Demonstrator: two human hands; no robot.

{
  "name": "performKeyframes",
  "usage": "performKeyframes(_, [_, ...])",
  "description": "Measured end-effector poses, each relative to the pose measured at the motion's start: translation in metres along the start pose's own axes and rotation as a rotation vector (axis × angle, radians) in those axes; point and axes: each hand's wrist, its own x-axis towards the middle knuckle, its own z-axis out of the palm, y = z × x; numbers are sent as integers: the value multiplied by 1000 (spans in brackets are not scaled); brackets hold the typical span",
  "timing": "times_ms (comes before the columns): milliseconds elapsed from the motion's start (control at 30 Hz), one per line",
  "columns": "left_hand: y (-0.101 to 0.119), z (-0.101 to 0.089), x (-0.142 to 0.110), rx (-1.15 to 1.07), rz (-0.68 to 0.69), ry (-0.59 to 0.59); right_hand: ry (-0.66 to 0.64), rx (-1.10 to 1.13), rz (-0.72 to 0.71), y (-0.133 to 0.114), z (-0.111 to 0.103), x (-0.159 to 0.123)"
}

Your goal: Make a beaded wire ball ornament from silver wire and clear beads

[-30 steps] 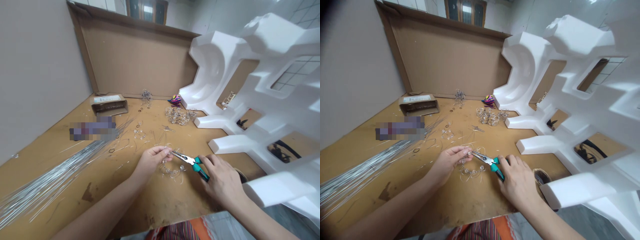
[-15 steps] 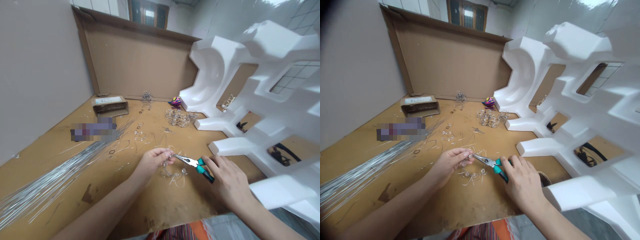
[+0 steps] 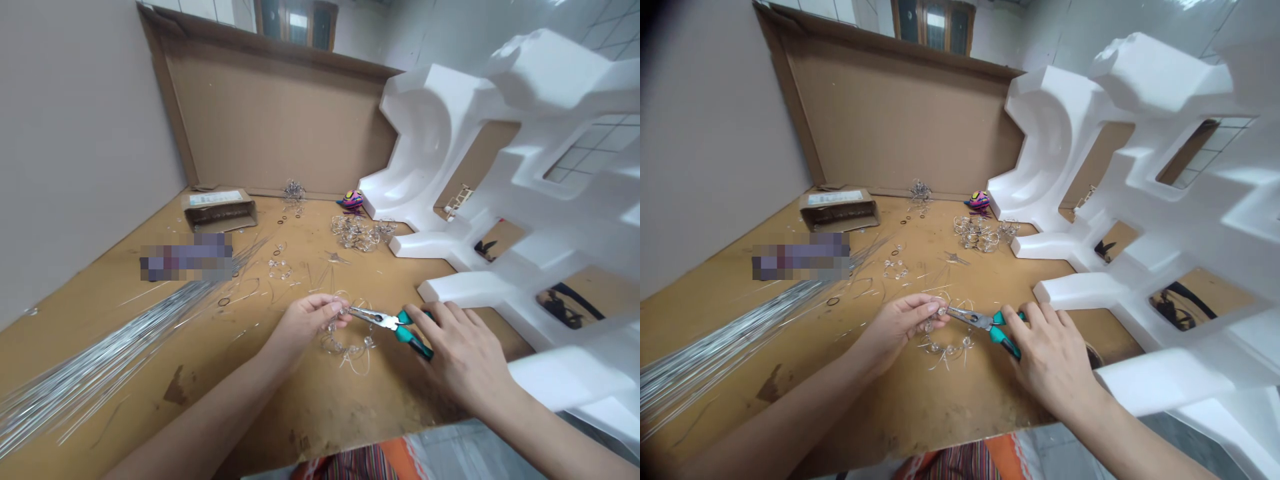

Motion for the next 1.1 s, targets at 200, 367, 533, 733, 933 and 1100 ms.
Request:
performKeyframes(200, [0, 1, 0, -4, 7, -13, 26, 60, -1, 3, 4, -4])
performKeyframes(367, [-1, 1, 1, 32, 16, -67, -22, 138, 92, 3, 9, -8])
performKeyframes(533, [-1, 5, 0, -42, 12, -111, -36, 161, 102, 1, 7, -11])
performKeyframes(733, [-1, 7, -2, 183, 49, -49, 22, 126, 69, -5, 4, -12])
performKeyframes(933, [-4, 4, -3, 293, 111, -98, 41, 115, 62, -6, 4, -12])
performKeyframes(1100, [1, 4, -5, 213, 173, -161, 48, 125, 82, -5, 3, -11])
